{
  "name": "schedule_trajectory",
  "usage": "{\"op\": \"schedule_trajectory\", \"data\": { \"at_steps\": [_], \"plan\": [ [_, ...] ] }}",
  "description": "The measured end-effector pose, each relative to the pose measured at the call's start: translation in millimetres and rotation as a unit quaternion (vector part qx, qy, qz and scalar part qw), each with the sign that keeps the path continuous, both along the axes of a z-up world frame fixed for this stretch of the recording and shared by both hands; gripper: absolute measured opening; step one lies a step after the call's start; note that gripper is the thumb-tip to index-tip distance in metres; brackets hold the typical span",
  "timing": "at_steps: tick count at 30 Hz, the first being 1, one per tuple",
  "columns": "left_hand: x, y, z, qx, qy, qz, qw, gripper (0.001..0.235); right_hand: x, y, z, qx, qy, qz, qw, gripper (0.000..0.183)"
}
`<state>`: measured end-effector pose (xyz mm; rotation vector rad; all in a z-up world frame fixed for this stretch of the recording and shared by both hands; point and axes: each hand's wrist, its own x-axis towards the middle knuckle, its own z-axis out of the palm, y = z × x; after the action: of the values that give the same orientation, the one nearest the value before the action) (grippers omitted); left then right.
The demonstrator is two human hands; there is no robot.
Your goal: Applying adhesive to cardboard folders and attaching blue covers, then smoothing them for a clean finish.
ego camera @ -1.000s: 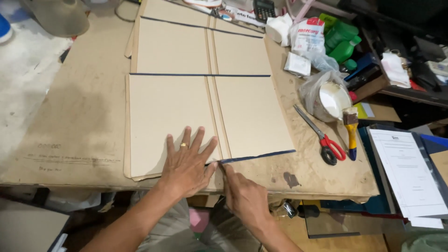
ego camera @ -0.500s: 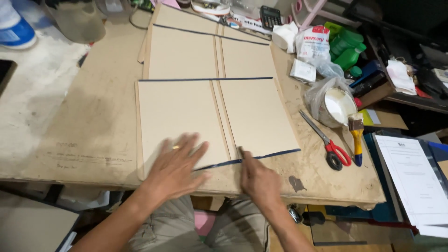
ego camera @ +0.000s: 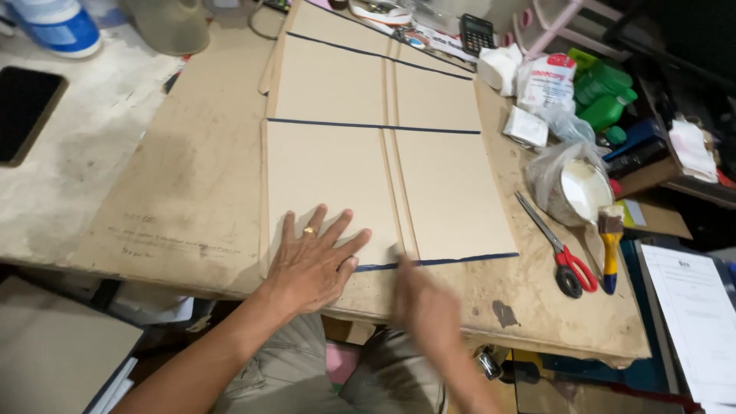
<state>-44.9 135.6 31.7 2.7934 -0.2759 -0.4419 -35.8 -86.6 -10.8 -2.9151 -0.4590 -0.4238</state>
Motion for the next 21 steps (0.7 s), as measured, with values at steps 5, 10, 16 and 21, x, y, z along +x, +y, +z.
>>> {"op": "schedule_trajectory", "data": {
  "at_steps": [5, 10, 16, 21],
  "plan": [
    [-3.4, 19.5, -35.1, -0.030, -0.139, -0.040, 0.989, 0.067, -11.7, 16.8, -2.6, 0.001, -0.030, 0.165, 0.986, 0.048],
    [-25.3, 42.3, -36.8, 0.027, -0.094, 0.004, 0.995, 0.067, -1.8, 6.3, -5.0, -0.026, 0.036, 0.071, 0.997, 0.039],
    [-25.1, 44.2, -70.0, 0.035, -0.270, 0.003, 0.962, 0.061, -22.2, 38.1, -5.2, -0.023, 0.066, 0.140, 0.988, 0.055],
    [-26.0, 44.2, -75.4, -0.021, -0.244, 0.027, 0.969, 0.057, -2.0, 26.4, 15.4, -0.041, 0.136, -0.010, 0.990, 0.040]
  ]
}}
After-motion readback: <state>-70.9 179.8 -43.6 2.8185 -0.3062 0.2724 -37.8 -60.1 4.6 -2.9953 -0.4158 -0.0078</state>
